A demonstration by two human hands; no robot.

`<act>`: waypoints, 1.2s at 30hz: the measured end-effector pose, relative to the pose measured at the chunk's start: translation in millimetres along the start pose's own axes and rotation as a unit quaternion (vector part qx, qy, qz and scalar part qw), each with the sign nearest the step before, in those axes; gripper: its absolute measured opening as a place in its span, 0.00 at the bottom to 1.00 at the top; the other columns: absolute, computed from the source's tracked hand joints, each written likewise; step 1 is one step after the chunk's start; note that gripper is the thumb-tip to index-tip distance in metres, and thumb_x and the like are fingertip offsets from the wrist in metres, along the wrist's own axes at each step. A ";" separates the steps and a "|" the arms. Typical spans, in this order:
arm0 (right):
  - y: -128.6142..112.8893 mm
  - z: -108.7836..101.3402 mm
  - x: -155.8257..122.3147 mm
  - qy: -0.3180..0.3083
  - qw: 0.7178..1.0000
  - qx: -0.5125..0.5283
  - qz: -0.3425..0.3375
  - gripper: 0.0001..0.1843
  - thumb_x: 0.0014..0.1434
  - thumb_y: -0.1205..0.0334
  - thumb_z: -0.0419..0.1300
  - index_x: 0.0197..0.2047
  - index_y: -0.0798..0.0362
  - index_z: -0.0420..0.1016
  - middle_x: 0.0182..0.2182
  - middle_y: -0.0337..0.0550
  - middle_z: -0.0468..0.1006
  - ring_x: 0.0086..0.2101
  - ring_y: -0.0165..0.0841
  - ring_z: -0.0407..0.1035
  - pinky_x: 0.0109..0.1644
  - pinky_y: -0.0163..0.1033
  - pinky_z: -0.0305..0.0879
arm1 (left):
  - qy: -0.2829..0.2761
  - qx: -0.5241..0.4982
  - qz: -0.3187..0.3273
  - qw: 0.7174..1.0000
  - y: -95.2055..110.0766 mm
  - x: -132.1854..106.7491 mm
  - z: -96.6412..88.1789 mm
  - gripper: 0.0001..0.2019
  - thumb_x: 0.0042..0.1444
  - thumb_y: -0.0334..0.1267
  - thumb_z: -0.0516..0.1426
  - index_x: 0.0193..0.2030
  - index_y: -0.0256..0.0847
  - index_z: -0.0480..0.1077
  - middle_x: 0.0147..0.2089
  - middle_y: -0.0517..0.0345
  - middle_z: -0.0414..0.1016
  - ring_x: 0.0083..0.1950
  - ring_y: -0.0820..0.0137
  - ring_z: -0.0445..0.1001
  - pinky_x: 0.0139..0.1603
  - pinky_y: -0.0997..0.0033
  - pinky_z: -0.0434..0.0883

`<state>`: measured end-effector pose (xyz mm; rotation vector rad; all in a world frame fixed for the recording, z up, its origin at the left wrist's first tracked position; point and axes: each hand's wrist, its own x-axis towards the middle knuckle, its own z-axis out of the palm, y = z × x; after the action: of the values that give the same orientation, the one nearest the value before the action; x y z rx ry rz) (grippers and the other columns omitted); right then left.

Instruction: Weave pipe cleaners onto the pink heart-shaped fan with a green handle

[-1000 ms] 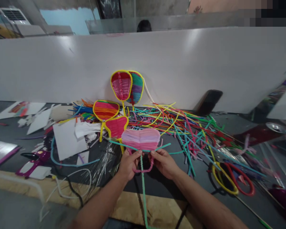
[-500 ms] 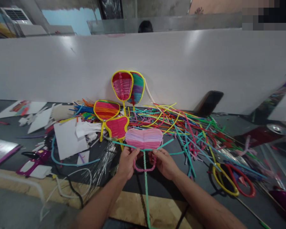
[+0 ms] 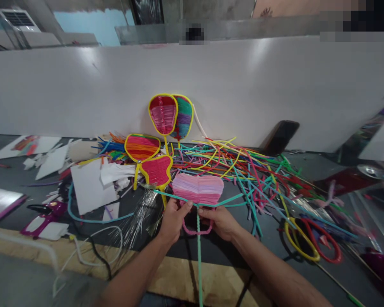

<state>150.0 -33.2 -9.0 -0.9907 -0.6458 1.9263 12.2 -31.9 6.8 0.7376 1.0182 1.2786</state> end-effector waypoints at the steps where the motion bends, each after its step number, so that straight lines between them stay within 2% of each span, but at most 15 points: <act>1: -0.1 -0.5 0.2 0.003 1.000 0.001 0.006 0.16 0.36 0.60 0.73 0.29 0.54 0.76 0.24 0.35 0.74 0.24 0.26 0.65 0.30 0.34 0.60 | 0.003 0.012 0.003 1.000 -0.2 -0.3 -0.2 0.15 0.45 0.38 0.64 0.40 0.39 0.67 0.32 0.61 0.75 0.32 0.75 0.73 0.38 0.74 0.68; 4: -0.9 -1.9 0.5 -0.001 1.000 0.011 0.017 0.14 0.37 0.60 0.73 0.25 0.55 0.74 0.20 0.35 0.72 0.22 0.25 0.63 0.29 0.33 0.58 | -0.003 0.052 0.005 0.999 -0.5 -1.3 -0.5 0.13 0.46 0.41 0.63 0.34 0.39 0.65 0.23 0.68 0.68 0.21 0.80 0.66 0.24 0.79 0.64; 6: -1.9 -1.8 0.2 -0.002 0.999 0.027 0.021 0.13 0.37 0.61 0.72 0.24 0.55 0.74 0.18 0.33 0.71 0.21 0.25 0.62 0.28 0.33 0.58 | -0.012 0.074 -0.006 0.997 -0.6 -2.3 -0.5 0.14 0.47 0.44 0.62 0.34 0.40 0.63 0.24 0.69 0.67 0.16 0.83 0.61 0.16 0.81 0.58; 9: -3.6 -0.3 -1.0 -0.005 0.999 0.049 0.021 0.13 0.37 0.61 0.72 0.23 0.55 0.73 0.16 0.32 0.69 0.19 0.24 0.61 0.26 0.33 0.57 | -0.019 0.097 -0.024 0.995 -1.2 -4.0 -0.3 0.16 0.48 0.47 0.61 0.36 0.41 0.61 0.26 0.70 0.67 0.12 0.85 0.57 0.11 0.82 0.50; 13: -5.1 1.7 -2.4 -0.003 0.998 0.060 0.017 0.13 0.37 0.61 0.71 0.23 0.55 0.72 0.15 0.32 0.69 0.18 0.24 0.60 0.24 0.32 0.56 | -0.032 0.107 -0.023 0.993 -2.9 -4.5 -1.0 0.16 0.48 0.44 0.61 0.37 0.41 0.60 0.22 0.73 0.62 0.11 0.85 0.55 0.11 0.84 0.49; 20: -2.9 1.1 -1.9 0.006 0.998 0.069 0.002 0.12 0.40 0.60 0.70 0.23 0.54 0.72 0.15 0.32 0.68 0.18 0.24 0.60 0.24 0.32 0.55 | -0.042 0.129 -0.015 0.991 -3.3 -4.0 -1.2 0.15 0.47 0.42 0.61 0.37 0.41 0.61 0.20 0.73 0.62 0.11 0.84 0.55 0.11 0.83 0.50; 25: -1.1 1.0 -0.9 -0.007 0.998 0.057 -0.020 0.12 0.41 0.60 0.70 0.25 0.54 0.72 0.17 0.32 0.68 0.19 0.23 0.58 0.24 0.31 0.55 | -0.028 0.139 -0.002 0.990 -3.2 -3.9 -2.0 0.15 0.50 0.48 0.59 0.37 0.40 0.63 0.24 0.68 0.66 0.11 0.85 0.56 0.10 0.83 0.49; 28: -2.5 1.4 -1.3 -0.026 0.998 0.043 -0.033 0.12 0.42 0.60 0.70 0.29 0.54 0.74 0.23 0.35 0.74 0.22 0.24 0.63 0.28 0.31 0.60 | -0.012 0.140 -0.005 0.990 -4.1 -3.4 -2.7 0.16 0.53 0.52 0.55 0.36 0.39 0.64 0.27 0.65 0.68 0.12 0.85 0.58 0.10 0.83 0.50; 32: -4.5 1.7 -2.4 -0.053 0.998 0.032 -0.029 0.14 0.43 0.61 0.70 0.34 0.53 0.76 0.28 0.38 0.77 0.28 0.30 0.69 0.35 0.36 0.65 | -0.020 0.157 -0.001 0.987 -3.7 -4.2 -3.2 0.16 0.53 0.52 0.55 0.35 0.39 0.64 0.27 0.65 0.69 0.12 0.84 0.58 0.10 0.83 0.51; 36: -3.6 0.9 -1.6 -0.026 0.998 0.040 -0.037 0.13 0.42 0.60 0.70 0.32 0.53 0.77 0.28 0.39 0.78 0.28 0.31 0.70 0.35 0.37 0.66 | -0.022 0.163 0.003 0.986 -2.8 -4.6 -3.7 0.18 0.54 0.53 0.53 0.30 0.38 0.64 0.20 0.65 0.67 0.13 0.80 0.62 0.14 0.81 0.57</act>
<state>151.4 -32.9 -5.3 -0.8592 -0.6216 1.9032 10.1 -37.2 3.7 1.0141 1.2040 1.1074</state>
